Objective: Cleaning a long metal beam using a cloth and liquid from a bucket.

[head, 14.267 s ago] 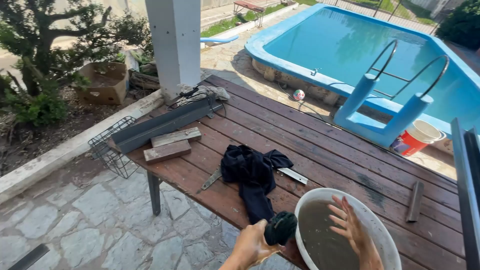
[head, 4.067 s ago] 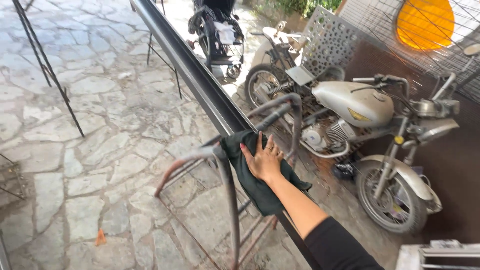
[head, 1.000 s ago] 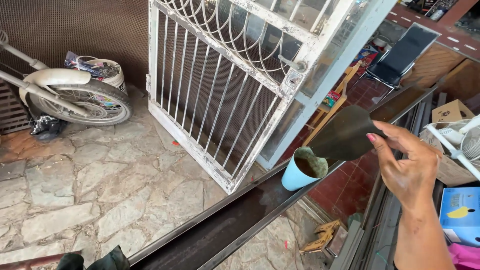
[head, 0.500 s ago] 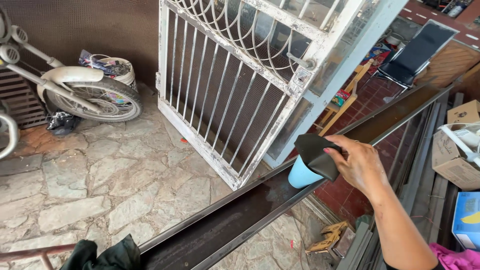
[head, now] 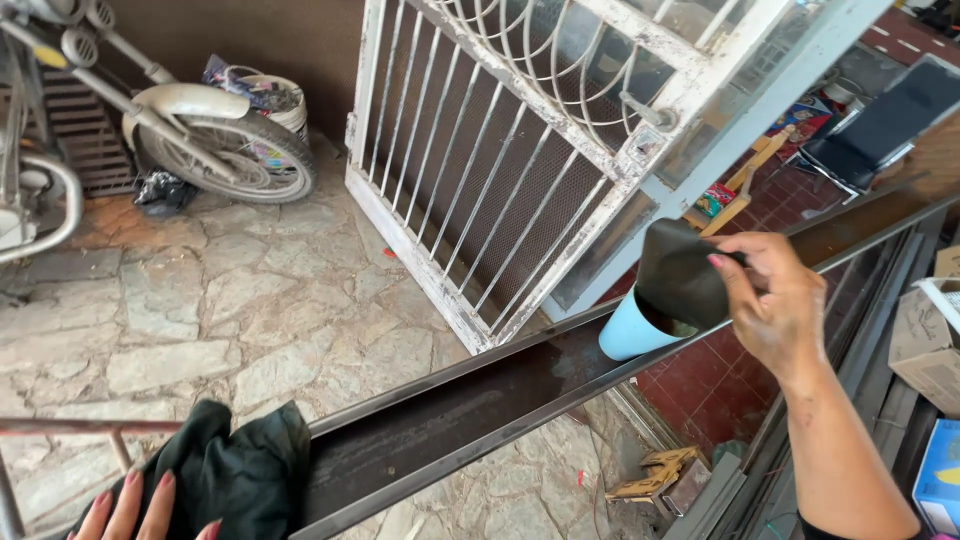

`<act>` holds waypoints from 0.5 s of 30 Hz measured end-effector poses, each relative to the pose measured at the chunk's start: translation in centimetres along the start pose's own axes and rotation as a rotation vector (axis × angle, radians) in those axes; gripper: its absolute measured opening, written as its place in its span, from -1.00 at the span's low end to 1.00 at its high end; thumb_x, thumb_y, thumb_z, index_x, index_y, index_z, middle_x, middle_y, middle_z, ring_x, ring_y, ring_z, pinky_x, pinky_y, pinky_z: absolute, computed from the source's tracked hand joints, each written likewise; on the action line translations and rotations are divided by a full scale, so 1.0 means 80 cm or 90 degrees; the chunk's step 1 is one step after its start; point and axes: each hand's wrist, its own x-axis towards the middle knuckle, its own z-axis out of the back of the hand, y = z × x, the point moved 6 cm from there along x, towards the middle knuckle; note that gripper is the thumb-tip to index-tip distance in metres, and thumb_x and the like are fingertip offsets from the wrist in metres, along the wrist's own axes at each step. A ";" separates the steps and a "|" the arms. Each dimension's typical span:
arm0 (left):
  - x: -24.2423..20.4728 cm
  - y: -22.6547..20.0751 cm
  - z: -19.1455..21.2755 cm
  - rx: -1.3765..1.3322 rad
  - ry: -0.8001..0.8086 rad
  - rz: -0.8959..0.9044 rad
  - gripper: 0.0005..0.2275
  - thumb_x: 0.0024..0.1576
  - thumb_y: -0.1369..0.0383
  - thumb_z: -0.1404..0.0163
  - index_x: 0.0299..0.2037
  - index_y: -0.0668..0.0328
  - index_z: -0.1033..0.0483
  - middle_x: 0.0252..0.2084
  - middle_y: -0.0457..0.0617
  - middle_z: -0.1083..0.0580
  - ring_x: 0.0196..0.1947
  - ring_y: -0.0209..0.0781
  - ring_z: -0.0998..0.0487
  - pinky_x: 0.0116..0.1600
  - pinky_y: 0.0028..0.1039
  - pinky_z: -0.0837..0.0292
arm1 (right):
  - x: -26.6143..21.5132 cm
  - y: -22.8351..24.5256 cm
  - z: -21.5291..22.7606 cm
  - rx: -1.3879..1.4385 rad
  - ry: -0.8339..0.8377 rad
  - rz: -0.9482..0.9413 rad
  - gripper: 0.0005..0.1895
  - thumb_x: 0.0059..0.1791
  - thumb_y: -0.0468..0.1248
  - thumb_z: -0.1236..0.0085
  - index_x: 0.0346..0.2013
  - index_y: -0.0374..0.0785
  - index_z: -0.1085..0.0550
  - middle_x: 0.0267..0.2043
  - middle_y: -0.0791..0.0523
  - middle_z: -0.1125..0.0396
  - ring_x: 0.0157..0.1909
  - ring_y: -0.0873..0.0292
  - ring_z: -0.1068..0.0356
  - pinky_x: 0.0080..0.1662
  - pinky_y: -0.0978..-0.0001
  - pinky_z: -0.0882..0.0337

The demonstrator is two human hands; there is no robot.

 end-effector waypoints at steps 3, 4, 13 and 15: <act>0.037 -0.034 0.059 0.074 0.019 0.004 -0.37 -0.04 -0.20 -0.02 0.25 -0.28 -0.66 0.40 -0.16 -0.63 0.39 -0.09 -0.66 0.51 -0.17 -0.56 | -0.013 -0.019 0.009 0.030 -0.084 0.058 -0.83 0.24 -0.44 -0.13 0.09 -0.49 -0.38 -0.11 -0.12 -0.43 -0.16 0.01 -0.45 -0.21 0.31 -0.44; 0.055 -0.053 0.089 0.055 -0.004 0.004 -0.42 0.02 -0.14 -0.02 0.23 -0.21 -0.69 0.36 -0.16 -0.65 0.34 -0.15 -0.67 0.44 -0.22 -0.58 | -0.017 -0.025 0.015 0.055 -0.124 0.083 -0.85 0.28 -0.50 -0.12 0.09 -0.52 -0.33 -0.23 -0.09 -0.38 -0.37 0.13 -0.37 -0.37 0.44 -0.28; 0.026 -0.028 0.041 0.140 0.044 0.028 -0.34 -0.04 -0.27 0.04 0.29 -0.43 -0.64 0.45 -0.33 -0.62 0.46 -0.28 -0.64 0.55 -0.33 -0.55 | -0.029 -0.021 0.057 -0.079 0.029 0.116 -0.23 0.05 -0.39 -0.17 0.55 -0.23 -0.15 0.50 -0.09 -0.18 0.08 -0.15 -0.47 0.17 -0.01 -0.48; 0.018 -0.016 0.024 0.123 0.022 0.011 -0.33 -0.04 -0.27 0.03 0.28 -0.38 -0.66 0.44 -0.27 -0.63 0.45 -0.22 -0.65 0.58 -0.30 -0.55 | -0.025 -0.035 0.053 -0.094 0.143 0.046 -0.37 0.01 -0.21 -0.13 0.41 -0.04 -0.30 0.28 0.02 -0.36 -0.21 0.03 -0.50 -0.21 0.20 -0.58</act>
